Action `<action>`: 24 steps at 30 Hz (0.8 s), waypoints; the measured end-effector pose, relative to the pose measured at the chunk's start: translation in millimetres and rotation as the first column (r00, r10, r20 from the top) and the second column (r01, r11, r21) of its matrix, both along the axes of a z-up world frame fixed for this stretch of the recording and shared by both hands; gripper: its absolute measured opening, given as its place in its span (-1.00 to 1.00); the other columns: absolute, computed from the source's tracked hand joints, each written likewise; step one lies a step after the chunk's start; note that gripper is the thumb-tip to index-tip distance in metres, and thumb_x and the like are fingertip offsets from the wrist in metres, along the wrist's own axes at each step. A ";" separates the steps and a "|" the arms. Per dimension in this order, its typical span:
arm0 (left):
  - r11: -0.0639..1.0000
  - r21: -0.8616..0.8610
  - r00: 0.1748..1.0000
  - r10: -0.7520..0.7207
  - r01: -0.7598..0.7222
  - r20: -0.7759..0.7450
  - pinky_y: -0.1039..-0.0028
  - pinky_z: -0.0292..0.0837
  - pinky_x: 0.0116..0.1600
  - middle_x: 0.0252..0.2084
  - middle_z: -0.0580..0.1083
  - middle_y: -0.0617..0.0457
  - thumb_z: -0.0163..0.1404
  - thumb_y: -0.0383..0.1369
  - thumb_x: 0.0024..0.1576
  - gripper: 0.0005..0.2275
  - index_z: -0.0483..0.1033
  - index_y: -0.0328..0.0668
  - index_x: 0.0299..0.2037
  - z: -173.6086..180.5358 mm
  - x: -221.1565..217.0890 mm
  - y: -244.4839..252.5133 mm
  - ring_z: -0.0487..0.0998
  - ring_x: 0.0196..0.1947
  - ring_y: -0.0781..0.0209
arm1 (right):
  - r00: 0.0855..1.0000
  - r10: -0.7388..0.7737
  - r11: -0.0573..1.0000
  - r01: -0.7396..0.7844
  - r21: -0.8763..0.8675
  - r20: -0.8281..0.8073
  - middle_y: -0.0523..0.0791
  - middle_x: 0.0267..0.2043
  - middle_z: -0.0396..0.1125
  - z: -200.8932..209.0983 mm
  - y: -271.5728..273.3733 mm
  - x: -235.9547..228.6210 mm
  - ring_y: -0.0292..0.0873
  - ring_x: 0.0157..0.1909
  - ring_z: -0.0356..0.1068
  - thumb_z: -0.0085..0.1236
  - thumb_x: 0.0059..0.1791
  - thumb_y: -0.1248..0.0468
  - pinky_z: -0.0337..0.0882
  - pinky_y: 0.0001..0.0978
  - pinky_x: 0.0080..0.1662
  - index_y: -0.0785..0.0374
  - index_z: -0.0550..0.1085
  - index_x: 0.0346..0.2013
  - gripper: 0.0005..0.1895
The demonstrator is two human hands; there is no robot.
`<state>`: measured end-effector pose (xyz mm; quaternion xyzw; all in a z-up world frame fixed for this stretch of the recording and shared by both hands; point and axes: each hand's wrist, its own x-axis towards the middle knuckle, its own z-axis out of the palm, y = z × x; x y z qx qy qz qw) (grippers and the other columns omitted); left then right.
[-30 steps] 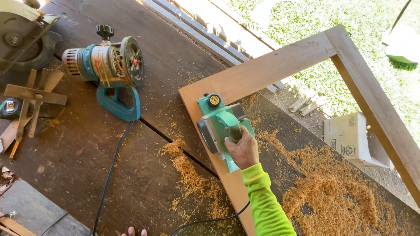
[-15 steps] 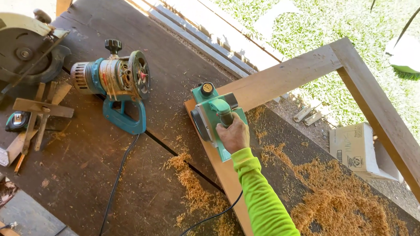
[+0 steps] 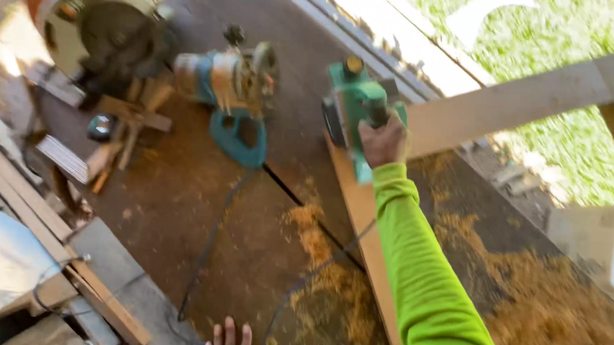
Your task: Planing the surfaces and edges of a wooden frame using an electric hand planer.
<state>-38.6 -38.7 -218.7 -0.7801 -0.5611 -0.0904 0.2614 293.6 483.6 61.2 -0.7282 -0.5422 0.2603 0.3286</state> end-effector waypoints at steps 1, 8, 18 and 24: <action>1.000 -0.020 1.000 -0.016 0.016 0.014 -0.03 0.44 0.13 0.22 0.41 -0.22 -0.18 -0.01 0.35 -0.60 0.30 0.04 0.29 14.6 6.5 -14.6 0.48 0.14 -0.17 | 1.000 -0.016 1.000 0.016 -0.020 0.014 0.09 -0.30 0.52 1.0 -21.2 0.5 0.04 -0.21 0.59 0.25 -0.05 0.12 0.50 -0.08 -0.11 0.25 0.59 -0.16 -0.71; 0.616 -0.732 0.957 0.179 -0.290 -0.229 -0.06 0.33 0.27 0.48 0.16 -0.17 -0.26 -0.08 0.21 -0.50 0.19 0.38 0.41 53.7 12.0 26.0 0.32 0.37 -0.20 | 0.999 -0.034 0.915 0.018 0.402 0.031 0.01 -0.23 0.53 67.4 -196.4 40.5 -0.02 -0.25 0.56 0.28 -0.07 0.19 0.52 -0.19 -0.17 0.18 0.56 -0.08 -0.71; 0.397 -0.917 0.952 0.295 -0.048 0.078 -0.08 0.21 0.37 0.54 -0.17 -0.26 0.13 -0.39 -0.10 -0.10 -0.14 0.18 0.48 180.7 8.7 60.9 -0.08 0.51 -0.40 | 0.938 -0.334 0.936 0.320 -0.150 -0.088 -0.05 -0.47 0.55 75.7 -547.4 85.2 -0.24 -0.43 0.51 0.36 -0.17 0.23 0.49 -0.35 -0.28 0.26 0.59 -0.23 -0.73; 0.507 -0.861 0.929 0.302 0.035 0.215 -0.03 0.20 0.38 0.56 -0.02 -0.13 0.08 -0.46 -0.09 -0.24 0.14 0.16 0.42 186.9 0.4 39.0 0.02 0.51 -0.23 | 0.896 -0.426 0.903 0.414 -0.116 -0.122 -0.11 -0.36 0.58 55.3 -703.6 98.7 -0.30 -0.34 0.49 0.39 -0.21 0.26 0.49 -0.38 -0.24 0.27 0.57 -0.16 -0.65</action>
